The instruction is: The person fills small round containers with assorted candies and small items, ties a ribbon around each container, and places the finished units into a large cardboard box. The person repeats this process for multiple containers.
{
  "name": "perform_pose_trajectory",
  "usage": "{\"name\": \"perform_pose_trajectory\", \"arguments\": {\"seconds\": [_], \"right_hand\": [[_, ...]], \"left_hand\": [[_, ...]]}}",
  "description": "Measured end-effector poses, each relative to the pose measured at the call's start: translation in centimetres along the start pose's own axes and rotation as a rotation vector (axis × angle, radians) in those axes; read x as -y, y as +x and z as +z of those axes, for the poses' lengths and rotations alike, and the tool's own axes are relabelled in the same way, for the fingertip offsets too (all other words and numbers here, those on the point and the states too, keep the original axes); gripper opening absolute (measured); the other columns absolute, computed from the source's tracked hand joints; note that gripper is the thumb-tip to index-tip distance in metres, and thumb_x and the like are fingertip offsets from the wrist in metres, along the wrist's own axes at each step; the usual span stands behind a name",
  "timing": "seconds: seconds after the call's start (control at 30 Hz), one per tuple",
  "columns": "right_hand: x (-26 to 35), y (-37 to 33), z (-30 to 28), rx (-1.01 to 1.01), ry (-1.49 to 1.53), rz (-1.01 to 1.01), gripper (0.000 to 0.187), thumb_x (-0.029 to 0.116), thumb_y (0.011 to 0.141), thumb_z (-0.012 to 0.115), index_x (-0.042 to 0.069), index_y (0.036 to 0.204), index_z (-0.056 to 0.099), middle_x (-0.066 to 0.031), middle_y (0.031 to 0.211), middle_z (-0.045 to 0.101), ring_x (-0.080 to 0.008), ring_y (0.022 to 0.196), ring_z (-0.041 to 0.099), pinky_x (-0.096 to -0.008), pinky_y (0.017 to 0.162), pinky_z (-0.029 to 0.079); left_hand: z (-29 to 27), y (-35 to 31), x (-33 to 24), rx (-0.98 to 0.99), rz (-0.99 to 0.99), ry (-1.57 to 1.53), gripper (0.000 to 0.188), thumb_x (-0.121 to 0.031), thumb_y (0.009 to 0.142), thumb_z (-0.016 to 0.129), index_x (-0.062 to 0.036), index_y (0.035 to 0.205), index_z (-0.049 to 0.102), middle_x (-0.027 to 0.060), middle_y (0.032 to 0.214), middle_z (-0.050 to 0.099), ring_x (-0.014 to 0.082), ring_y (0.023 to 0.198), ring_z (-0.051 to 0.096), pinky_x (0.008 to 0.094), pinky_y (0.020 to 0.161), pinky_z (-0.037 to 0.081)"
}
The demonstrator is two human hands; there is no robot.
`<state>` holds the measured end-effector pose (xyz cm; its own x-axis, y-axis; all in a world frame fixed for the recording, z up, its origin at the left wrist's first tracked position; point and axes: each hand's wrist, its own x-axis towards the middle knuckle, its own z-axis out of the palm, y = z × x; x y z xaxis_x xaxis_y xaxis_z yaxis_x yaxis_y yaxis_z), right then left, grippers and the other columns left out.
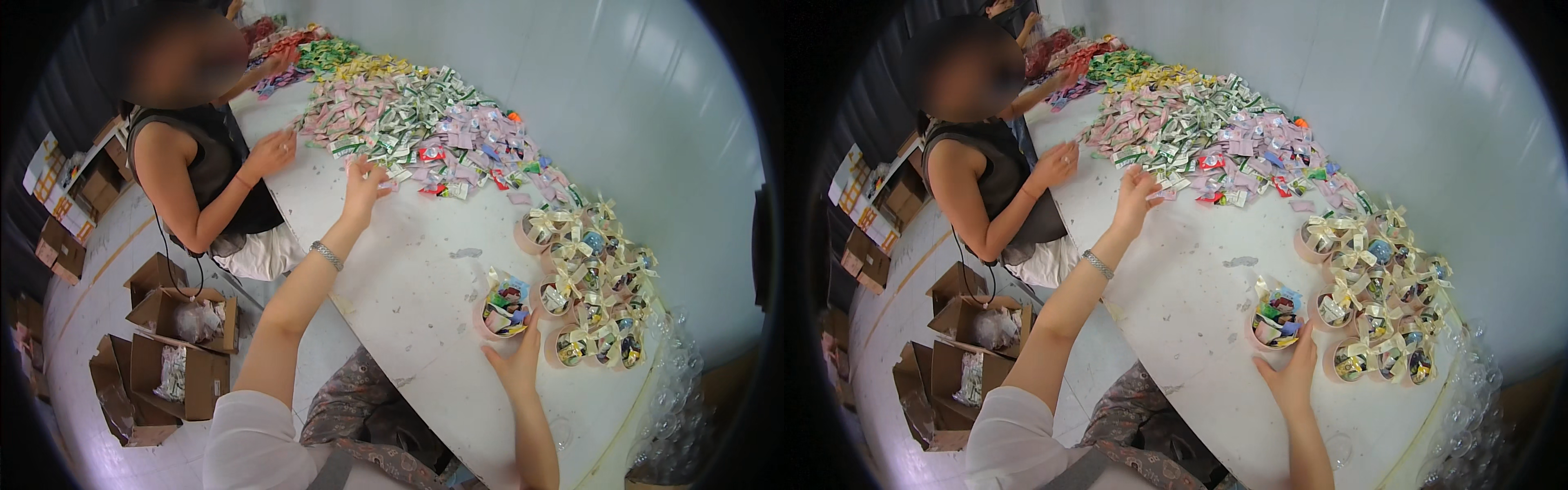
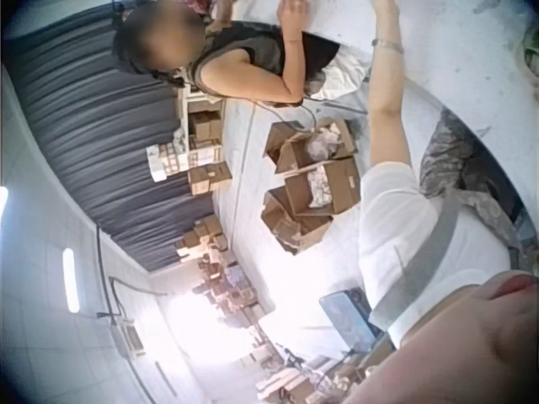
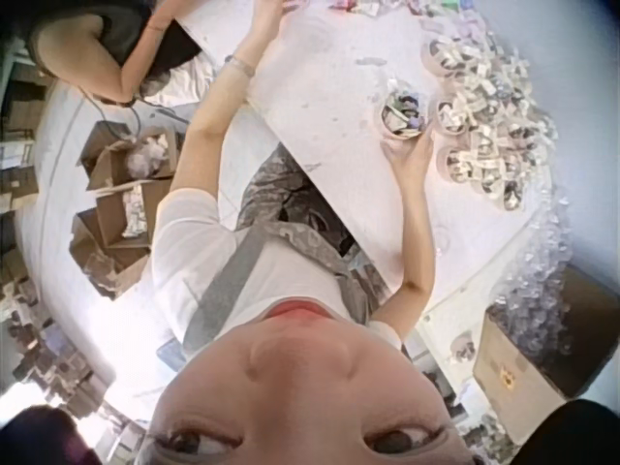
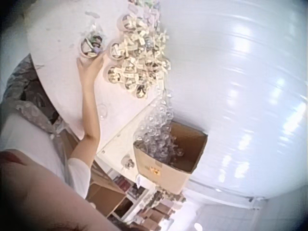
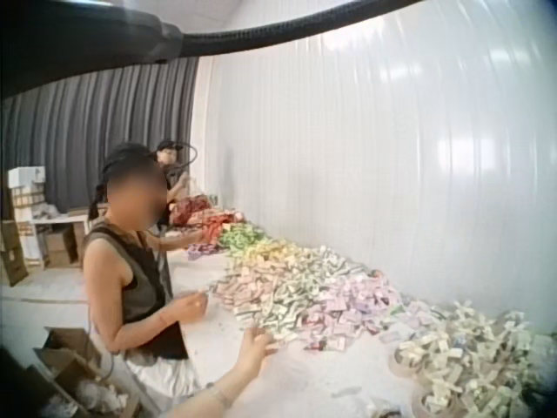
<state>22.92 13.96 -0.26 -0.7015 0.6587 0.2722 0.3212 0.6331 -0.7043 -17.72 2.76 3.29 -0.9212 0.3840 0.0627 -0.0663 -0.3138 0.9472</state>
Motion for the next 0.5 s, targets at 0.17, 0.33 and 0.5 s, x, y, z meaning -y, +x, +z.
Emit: {"name": "perform_pose_trajectory", "arguments": {"seconds": [0.17, 0.33, 0.5], "right_hand": [[0.5, -2.0, -0.5, 0.018, -0.027, -0.120, 0.119, 0.014, 0.063, 0.086, -0.004, 0.151, 0.007, -0.0270, 0.148, 0.034, -0.0393, 0.129, 0.039, -0.0473, 0.108, 0.030], [0.3, -3.0, -0.9, 0.013, -0.033, -0.114, 0.116, 0.011, 0.064, 0.084, -0.003, 0.151, 0.007, -0.0252, 0.148, 0.035, -0.0373, 0.130, 0.040, -0.0465, 0.108, 0.030], [0.2, -3.1, -1.4, 0.002, 0.032, -0.083, 0.112, 0.009, 0.066, 0.081, -0.002, 0.151, 0.009, -0.0226, 0.149, 0.035, -0.0349, 0.129, 0.041, -0.0454, 0.107, 0.032]], "left_hand": [[-2.0, 0.3, -0.7, -0.107, -0.059, -0.399, 0.089, -0.026, 0.087, 0.070, 0.0021, 0.148, 0.011, 0.0199, 0.147, 0.021, 0.0332, 0.129, 0.039, 0.0440, 0.098, 0.046], [-4.9, -1.8, 0.4, -0.210, -0.117, -0.665, 0.097, -0.033, 0.087, 0.072, 0.0003, 0.150, 0.006, 0.0203, 0.155, -0.002, 0.0383, 0.142, 0.023, 0.0500, 0.107, 0.040], [-4.1, -5.5, -0.4, -0.247, -0.168, -0.799, 0.099, -0.038, 0.085, 0.074, -0.0019, 0.149, 0.009, 0.0196, 0.153, 0.007, 0.0390, 0.139, 0.029, 0.0495, 0.108, 0.040]]}}
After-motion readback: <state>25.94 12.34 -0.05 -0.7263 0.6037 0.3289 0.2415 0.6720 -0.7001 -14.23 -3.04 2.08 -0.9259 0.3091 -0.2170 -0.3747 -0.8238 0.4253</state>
